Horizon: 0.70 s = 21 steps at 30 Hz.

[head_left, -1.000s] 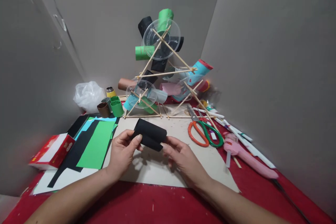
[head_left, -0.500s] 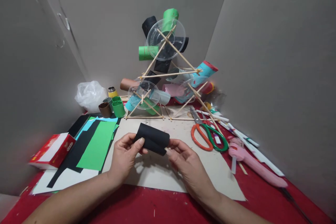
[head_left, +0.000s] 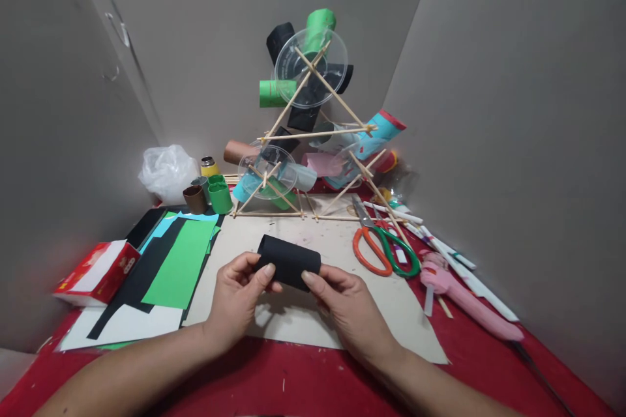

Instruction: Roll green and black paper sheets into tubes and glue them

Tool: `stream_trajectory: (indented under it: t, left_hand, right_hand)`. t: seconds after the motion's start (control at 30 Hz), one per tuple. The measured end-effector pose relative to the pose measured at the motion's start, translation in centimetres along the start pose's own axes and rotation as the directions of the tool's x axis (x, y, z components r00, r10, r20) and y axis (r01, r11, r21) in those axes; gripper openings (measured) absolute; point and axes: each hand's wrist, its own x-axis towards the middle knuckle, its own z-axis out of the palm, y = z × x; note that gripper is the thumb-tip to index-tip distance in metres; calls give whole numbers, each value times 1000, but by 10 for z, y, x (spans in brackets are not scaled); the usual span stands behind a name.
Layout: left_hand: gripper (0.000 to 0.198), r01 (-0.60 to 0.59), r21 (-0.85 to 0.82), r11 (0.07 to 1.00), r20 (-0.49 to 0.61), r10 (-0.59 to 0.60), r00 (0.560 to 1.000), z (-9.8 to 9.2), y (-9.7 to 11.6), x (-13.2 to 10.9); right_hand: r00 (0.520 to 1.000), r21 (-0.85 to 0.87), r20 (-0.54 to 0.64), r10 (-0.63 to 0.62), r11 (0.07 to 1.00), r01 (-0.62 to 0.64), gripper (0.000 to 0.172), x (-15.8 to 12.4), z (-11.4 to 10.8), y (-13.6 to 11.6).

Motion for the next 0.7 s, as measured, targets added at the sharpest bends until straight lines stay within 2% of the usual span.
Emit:
stream_trajectory:
  t: [0.2, 0.33, 0.47, 0.57, 0.7]
  left_hand:
    - [24, -112, 35, 993, 29, 111, 993, -2, -2, -5]
    - [29, -102, 79, 992, 148, 90, 985, -6, -1, -4]
    - [33, -123, 113, 986, 143, 106, 984, -8, 0, -3]
    - [37, -220, 194, 956, 133, 197, 971, -9, -1, -5]
    - [39, -361, 329, 873, 143, 331, 933, -10, -1, -6]
  right_hand:
    - [999, -58, -2, 38, 998, -38, 34, 3, -7, 7]
    - [995, -89, -39, 88, 992, -91, 40, 3, -7, 10]
    - [991, -76, -55, 121, 989, -125, 43, 2, -4, 11]
    - [991, -24, -54, 125, 992, -127, 38, 1, -2, 12]
    - [991, 29, -73, 112, 993, -111, 43, 1, -1, 15]
